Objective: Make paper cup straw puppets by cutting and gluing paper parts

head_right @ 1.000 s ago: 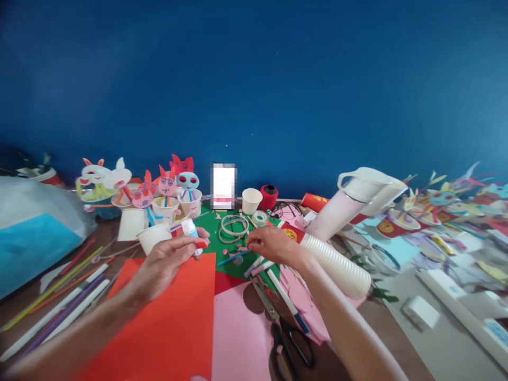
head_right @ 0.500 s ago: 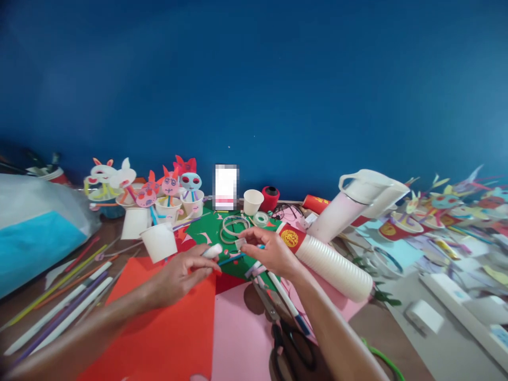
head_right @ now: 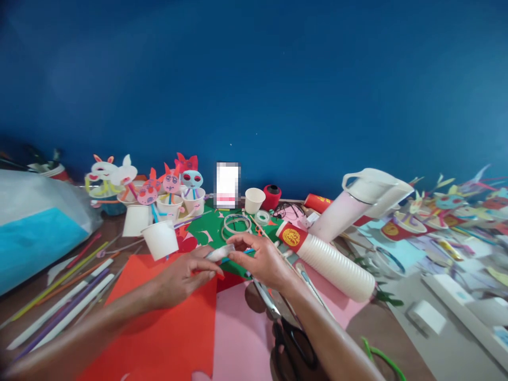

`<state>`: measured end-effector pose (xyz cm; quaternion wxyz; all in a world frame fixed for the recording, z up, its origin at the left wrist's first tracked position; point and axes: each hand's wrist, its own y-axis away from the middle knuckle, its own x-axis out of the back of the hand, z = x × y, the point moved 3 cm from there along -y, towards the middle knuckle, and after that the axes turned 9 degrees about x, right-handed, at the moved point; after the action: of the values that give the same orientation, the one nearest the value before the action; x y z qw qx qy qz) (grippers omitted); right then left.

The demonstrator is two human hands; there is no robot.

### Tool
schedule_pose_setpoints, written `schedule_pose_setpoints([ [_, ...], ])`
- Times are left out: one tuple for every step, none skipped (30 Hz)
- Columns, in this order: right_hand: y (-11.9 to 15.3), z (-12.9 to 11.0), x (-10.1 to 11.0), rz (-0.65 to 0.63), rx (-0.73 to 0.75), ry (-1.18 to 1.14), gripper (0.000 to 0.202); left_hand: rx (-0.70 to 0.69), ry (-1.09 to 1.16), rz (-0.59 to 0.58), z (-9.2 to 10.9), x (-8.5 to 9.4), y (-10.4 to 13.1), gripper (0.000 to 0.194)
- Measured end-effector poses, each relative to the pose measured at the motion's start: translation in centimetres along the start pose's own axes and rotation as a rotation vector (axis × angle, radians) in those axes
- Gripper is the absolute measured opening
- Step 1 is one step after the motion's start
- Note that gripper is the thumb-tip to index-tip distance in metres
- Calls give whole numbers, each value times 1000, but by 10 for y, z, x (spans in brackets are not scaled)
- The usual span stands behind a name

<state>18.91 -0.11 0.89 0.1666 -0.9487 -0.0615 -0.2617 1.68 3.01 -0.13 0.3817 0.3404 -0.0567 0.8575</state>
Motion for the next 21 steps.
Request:
schedule_pose_setpoints([
  [1,-2,0,0,17,38,22,3,-13,-5,-1,-1,0,28],
  [1,-4,0,2,34,74,22,5,-23,-5,-2,-2,0,28],
  [2,-7,-1,3,54,105,22,5,-29,-3,-3,-3,0,28],
  [2,-10,-2,0,78,127,22,2,-36,-2,-4,-4,0,29],
  [3,-12,-3,-11,104,145,22,-3,-41,-2,-4,-5,1,29],
  [3,-15,-4,-27,133,164,22,-8,-44,-5,-5,-5,1,29],
  [4,-17,-5,-45,164,188,21,-12,-43,-12,-4,-6,1,29],
  [4,-20,-7,-63,190,216,20,-15,-37,-25,-4,-7,1,29],
  [4,-21,-8,-77,206,244,19,-18,-27,-41,-4,-7,1,29],
  [5,-22,-9,-86,212,269,19,-21,-16,-52,-3,-8,1,28],
  [5,-22,-10,-91,212,289,18,-20,-7,-58,-3,-8,1,28],
  [5,-21,-11,-89,208,303,18,-19,-1,-59,-3,-9,1,27],
  [6,-20,-12,-85,201,312,18,-17,5,-58,-4,-9,1,27],
  [7,-19,-14,-80,194,317,17,-15,10,-56,-4,-10,0,27],
  [7,-17,-16,-74,188,320,17,-9,17,-55,-5,-11,0,26],
  [8,-15,-18,-69,178,319,17,-2,24,-56,-6,-12,0,26],
  [8,-13,-19,-65,164,315,17,6,31,-59,-6,-13,-1,26],
  [8,-12,-20,-63,146,307,17,17,39,-66,-6,-14,-1,27],
  [8,-11,-20,-65,126,298,17,33,51,-75,-6,-14,-1,28],
  [8,-10,-19,-68,109,284,18,47,72,-85,-5,-13,-1,28],
  [7,-10,-16,-67,93,268,18,51,99,-93,-4,-11,-1,28],
])
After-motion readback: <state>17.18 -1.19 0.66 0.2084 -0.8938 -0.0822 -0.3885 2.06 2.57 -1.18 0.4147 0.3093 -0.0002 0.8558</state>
